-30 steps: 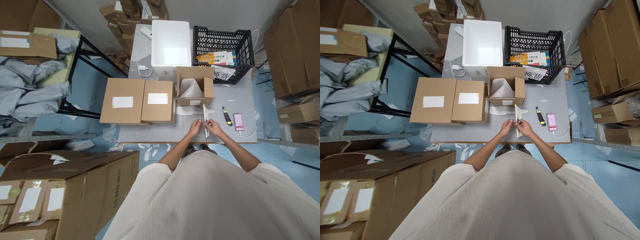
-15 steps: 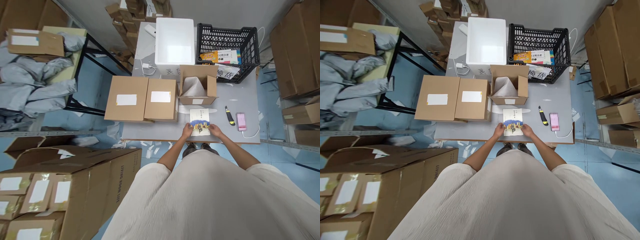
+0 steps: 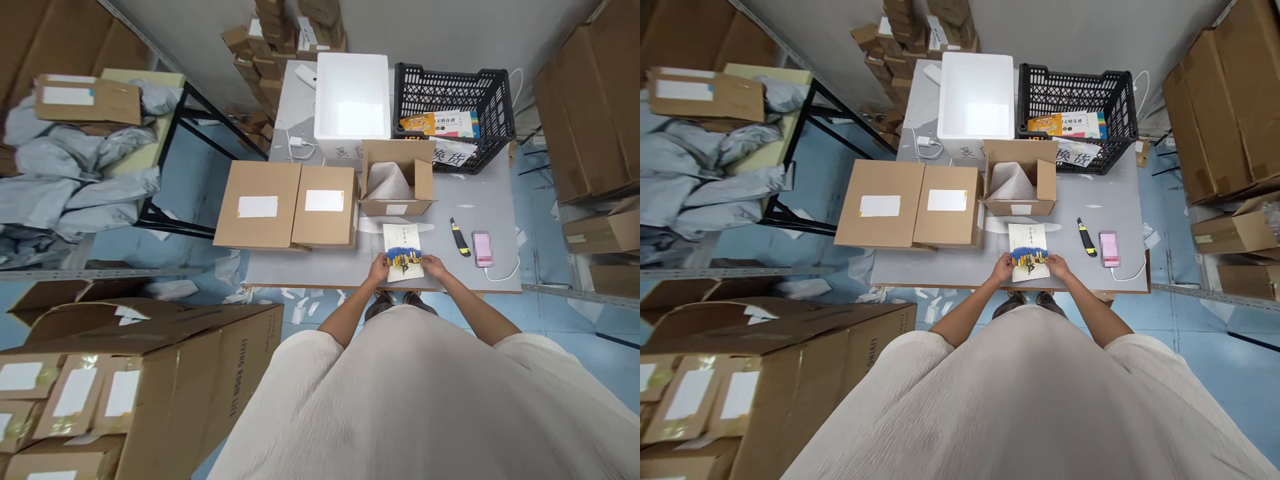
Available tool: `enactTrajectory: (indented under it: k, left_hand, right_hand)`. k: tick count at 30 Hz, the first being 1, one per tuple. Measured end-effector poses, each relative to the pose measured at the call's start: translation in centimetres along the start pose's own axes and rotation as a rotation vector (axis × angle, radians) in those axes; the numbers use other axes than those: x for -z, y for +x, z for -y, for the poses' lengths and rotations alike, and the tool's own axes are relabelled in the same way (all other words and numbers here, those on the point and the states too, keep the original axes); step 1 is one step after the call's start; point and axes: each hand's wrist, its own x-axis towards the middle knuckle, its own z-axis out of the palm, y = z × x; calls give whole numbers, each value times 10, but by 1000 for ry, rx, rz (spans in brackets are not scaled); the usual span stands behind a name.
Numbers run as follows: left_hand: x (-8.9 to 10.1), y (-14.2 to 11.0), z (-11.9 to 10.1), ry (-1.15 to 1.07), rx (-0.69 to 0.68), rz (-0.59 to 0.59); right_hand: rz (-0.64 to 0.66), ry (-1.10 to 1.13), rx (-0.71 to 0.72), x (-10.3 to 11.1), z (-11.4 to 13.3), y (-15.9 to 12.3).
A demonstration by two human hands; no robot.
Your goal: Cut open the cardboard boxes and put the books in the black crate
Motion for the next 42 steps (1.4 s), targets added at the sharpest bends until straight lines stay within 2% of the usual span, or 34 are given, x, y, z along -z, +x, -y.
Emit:
enactTrajectory:
  k: [3,6,9,12,16,18,22,25,28,33,38,42]
  left_hand:
    - [-7,-9,-9,-46,31,67]
    - [-18,-16,-21,-201,78,180]
    - [-26,-22,-30,-315,55,255]
    - [-29,-24,-36,-322,25,271]
    - [-31,-24,-48,-321,-15,309]
    - [-34,-25,-55,-349,-21,374]
    - [-46,-27,-71,-329,-50,492]
    - [-58,-29,-87,-309,-103,569]
    - [-69,-26,-109,-316,-175,560]
    - [-72,-7,-163,-357,-326,403]
    - [-53,22,-219,-341,-416,177]
    - [-35,42,-247,-268,-392,89]
  right_hand:
    - [-7,66,-75,4,-1,-3]
    - [-1,116,-118,11,-2,-9]
    - [16,166,-137,23,-2,-17]
    - [-12,225,-154,42,-4,-25]
    - [-69,276,-79,74,-12,-37]
    - [-108,297,-43,90,-18,-44]
    - [-287,360,-11,119,-29,-57]
    - [-340,431,73,139,-28,-64]
    - [-361,551,188,157,-11,-66]
    - [-322,624,411,187,47,-58]
    - [-154,430,528,210,105,-43]
    - [-40,309,547,221,140,-24]
